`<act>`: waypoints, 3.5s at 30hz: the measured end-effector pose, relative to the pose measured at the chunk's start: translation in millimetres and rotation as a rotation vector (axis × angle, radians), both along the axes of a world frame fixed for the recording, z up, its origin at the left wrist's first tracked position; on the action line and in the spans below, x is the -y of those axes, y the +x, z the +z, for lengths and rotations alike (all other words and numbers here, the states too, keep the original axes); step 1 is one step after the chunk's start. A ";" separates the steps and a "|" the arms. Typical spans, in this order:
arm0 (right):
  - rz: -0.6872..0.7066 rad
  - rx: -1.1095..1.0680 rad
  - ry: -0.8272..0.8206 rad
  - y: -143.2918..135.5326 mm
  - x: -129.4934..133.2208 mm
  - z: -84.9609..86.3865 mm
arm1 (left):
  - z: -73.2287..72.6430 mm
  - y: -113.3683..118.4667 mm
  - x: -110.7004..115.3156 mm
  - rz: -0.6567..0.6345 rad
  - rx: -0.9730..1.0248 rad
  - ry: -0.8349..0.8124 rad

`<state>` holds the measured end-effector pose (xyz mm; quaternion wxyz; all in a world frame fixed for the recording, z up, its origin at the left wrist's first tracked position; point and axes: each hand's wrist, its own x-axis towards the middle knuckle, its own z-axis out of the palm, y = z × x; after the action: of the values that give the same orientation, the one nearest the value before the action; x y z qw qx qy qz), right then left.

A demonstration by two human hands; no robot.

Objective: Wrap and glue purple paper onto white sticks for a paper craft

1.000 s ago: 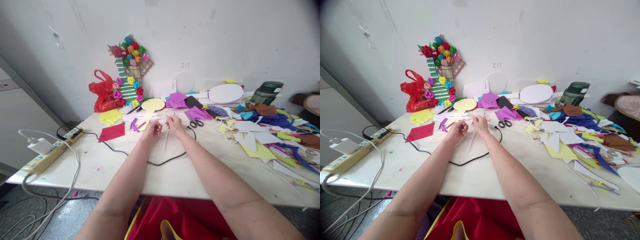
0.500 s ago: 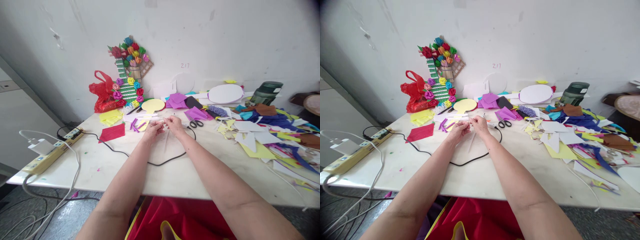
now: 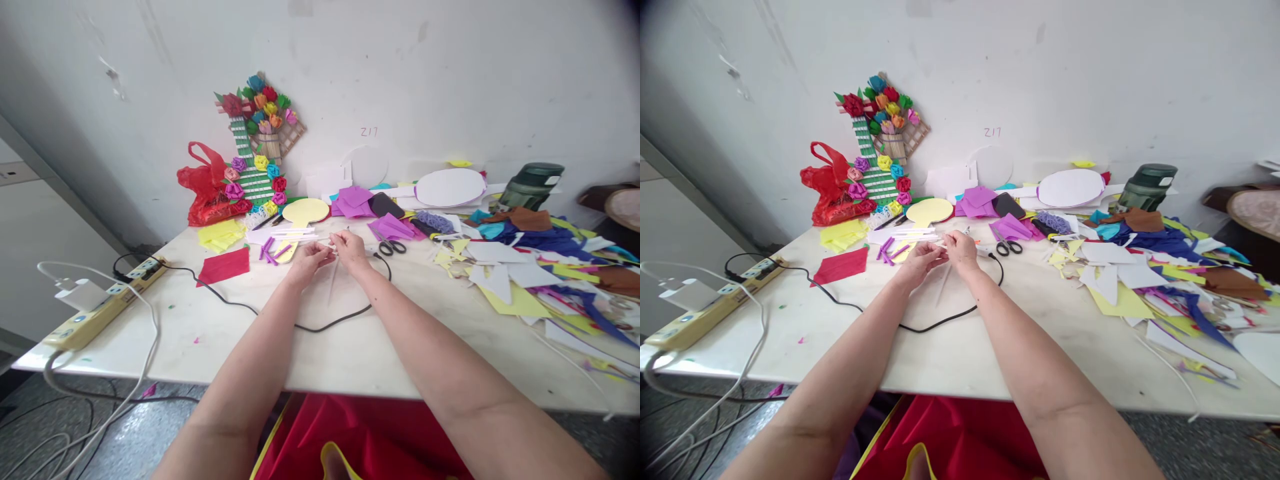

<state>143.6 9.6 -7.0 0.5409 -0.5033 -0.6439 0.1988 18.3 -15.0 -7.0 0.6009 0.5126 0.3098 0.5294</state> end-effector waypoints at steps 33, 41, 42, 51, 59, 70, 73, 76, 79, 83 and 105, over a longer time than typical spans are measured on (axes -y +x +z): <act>-0.474 0.419 -0.088 50.2 -5.8 24.1 | -4.0 -9.5 -8.1 0.639 -0.749 0.207; -0.636 0.202 -0.290 103.6 -18.4 27.9 | -2.6 -6.3 -8.5 0.675 -0.883 0.320; -0.640 0.222 -0.304 109.4 -19.7 28.2 | -3.2 -5.5 -9.1 0.623 -0.876 0.301; -0.613 0.526 -0.456 143.3 -29.8 13.9 | -12.6 3.0 -12.5 0.559 -0.748 0.563; -0.554 0.764 -0.380 135.6 -30.8 12.0 | -7.1 4.2 -7.6 0.651 -1.015 0.532; -0.371 0.997 -0.457 110.1 -14.4 26.3 | -6.7 6.3 -4.4 0.544 -1.167 0.401; -0.362 0.986 -0.441 108.4 -10.7 25.5 | -5.1 6.0 -3.2 0.527 -1.162 0.386; -0.367 0.934 -0.424 110.7 -10.2 23.2 | -3.9 6.1 -2.4 0.520 -1.146 0.371; -0.417 0.862 -0.383 114.2 -11.8 23.3 | -4.4 5.7 -2.9 0.521 -1.125 0.359; -0.513 0.734 -0.264 120.4 -12.4 28.5 | -6.8 4.3 -5.6 0.546 -1.031 0.365; -0.487 0.955 -0.249 151.5 -11.6 11.5 | -6.9 13.7 -7.1 0.533 -0.610 0.192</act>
<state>295.1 21.2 4.4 0.1554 -0.7320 -0.6544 -0.1081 32.0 -8.0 -13.9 0.2728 0.6016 0.5446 0.5168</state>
